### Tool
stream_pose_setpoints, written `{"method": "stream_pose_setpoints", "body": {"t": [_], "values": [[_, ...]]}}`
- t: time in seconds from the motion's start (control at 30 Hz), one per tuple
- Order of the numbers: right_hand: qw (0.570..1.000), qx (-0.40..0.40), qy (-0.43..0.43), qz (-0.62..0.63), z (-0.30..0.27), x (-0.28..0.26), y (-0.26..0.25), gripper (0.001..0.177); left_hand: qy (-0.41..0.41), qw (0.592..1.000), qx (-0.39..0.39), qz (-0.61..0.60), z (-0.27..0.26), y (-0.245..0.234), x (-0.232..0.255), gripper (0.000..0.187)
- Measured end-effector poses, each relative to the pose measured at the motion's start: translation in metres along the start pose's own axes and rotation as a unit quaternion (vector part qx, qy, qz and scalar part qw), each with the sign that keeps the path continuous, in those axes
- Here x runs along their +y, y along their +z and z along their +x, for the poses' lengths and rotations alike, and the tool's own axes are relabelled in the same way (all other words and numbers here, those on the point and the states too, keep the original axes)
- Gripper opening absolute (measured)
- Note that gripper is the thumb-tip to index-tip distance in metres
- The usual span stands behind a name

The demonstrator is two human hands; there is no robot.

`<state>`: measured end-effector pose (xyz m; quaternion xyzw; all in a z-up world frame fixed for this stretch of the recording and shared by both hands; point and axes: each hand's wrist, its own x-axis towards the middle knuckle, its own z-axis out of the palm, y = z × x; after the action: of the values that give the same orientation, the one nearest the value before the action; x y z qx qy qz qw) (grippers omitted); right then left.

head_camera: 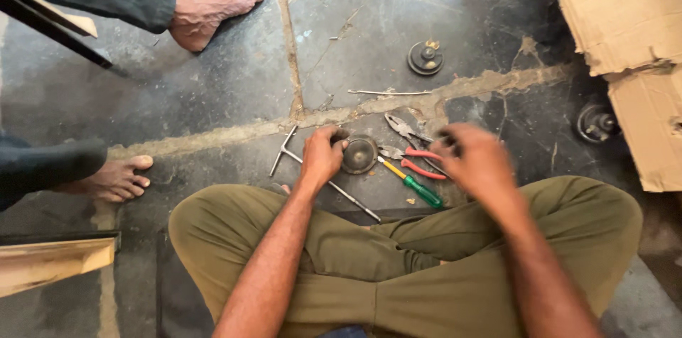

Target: The person sits on the floor and uses pliers, a screwdriver, and a T-wrench to adjust and tighten components on a circular metal part. They repeatedly switch between tools to manipulate the object, occasionally placing it on the floor to work on it.

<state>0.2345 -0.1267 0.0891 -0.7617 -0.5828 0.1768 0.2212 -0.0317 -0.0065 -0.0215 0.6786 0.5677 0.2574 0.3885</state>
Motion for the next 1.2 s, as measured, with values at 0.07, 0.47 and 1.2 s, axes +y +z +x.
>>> {"method": "stream_pose_setpoints", "body": {"t": [0.07,0.47,1.2], "values": [[0.992,-0.077,-0.053,-0.086,-0.004,-0.015,0.032,0.038,-0.038,0.999,0.013,0.034,-0.008,-0.005,0.004,0.036],[0.985,-0.089,-0.074,-0.131,-0.016,0.027,0.057,0.055,-0.141,0.987,-0.065,-0.043,0.012,0.019,-0.012,0.072],[0.979,-0.087,-0.060,-0.173,0.003,0.033,0.091,0.036,-0.211,0.871,-0.151,-0.416,0.021,0.007,0.019,0.041]]}}
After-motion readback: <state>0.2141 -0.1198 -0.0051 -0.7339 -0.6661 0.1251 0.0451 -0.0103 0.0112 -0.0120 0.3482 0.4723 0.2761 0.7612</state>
